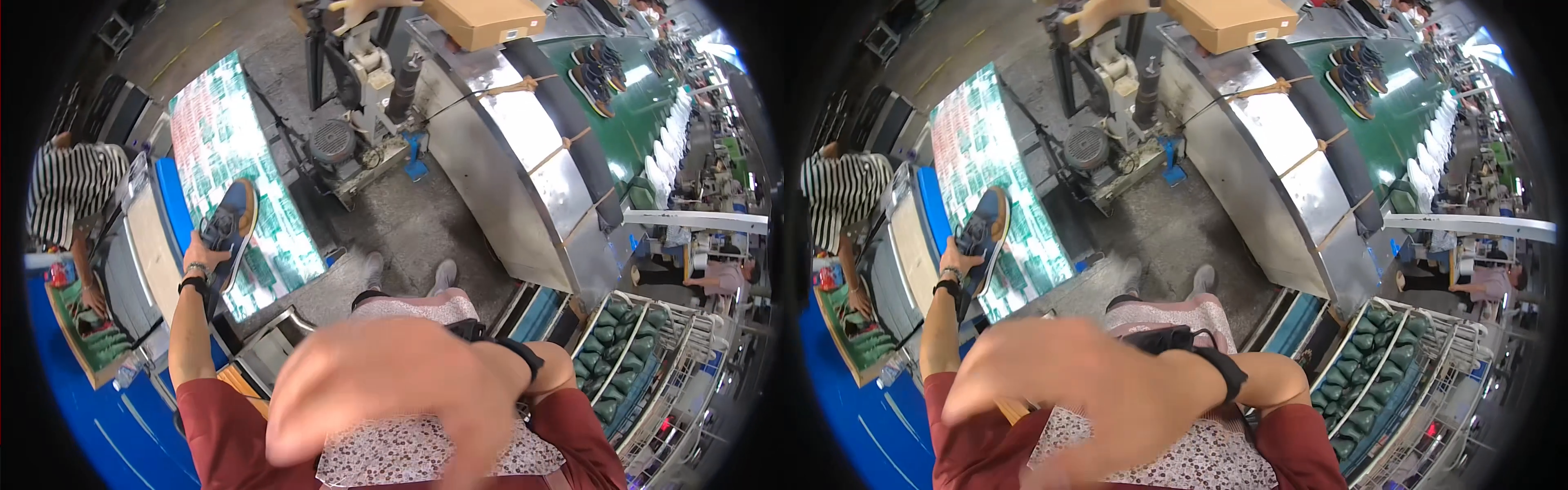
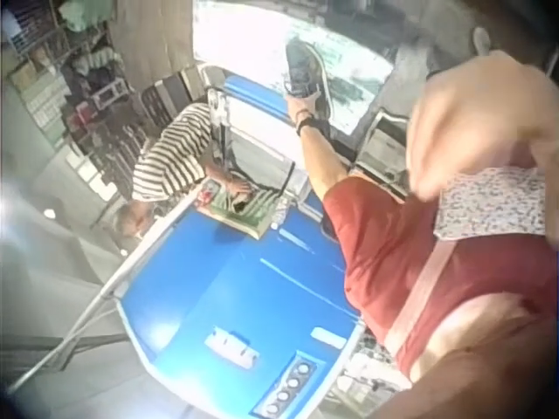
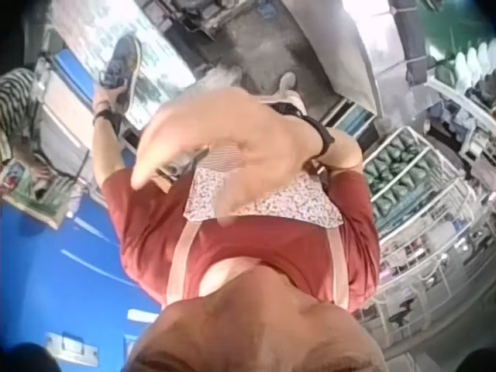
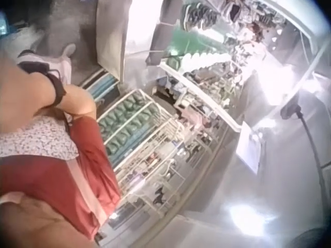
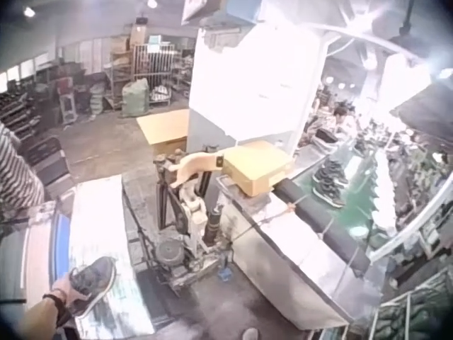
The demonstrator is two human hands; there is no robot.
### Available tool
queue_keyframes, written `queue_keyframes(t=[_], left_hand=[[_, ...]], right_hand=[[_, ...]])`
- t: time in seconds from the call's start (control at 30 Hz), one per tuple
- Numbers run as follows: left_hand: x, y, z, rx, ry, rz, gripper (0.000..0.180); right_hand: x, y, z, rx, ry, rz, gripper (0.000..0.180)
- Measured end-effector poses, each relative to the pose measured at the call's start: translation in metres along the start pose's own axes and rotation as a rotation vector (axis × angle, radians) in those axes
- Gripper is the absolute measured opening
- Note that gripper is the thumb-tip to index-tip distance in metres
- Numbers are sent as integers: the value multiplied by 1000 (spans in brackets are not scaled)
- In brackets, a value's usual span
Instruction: Organizing finished shoes and green shoe lasts from an assembly line onto a storage rack.
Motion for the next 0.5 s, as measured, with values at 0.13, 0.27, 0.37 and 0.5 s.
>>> queue_keyframes(t=[0.13, 0.27, 0.37, 0.5], left_hand=[[2, 5, 14, 2, -146, 83, 88], [1, 71, 90, -48, -134, 60, 82], [27, 135, 213, -346, -38, 13, 71], [81, 215, 386, -1094, 83, 364, 67]], right_hand=[[121, 89, 33, -668, 335, 316, 41], [241, 221, 38, -947, 243, 789, 47], [307, 292, 58, -1069, -35, 1070, 62], [345, 251, 71, -1081, -474, 989, 86]])
Point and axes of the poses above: each hand's wrist, its own y-axis away from the middle knuckle, its own x-axis out of the back of the hand, z = x × y, the point moved 8 cm from there along -y, towards the middle knuckle, and after that the axes turned 7 degrees about -y, right-handed, at the moved point
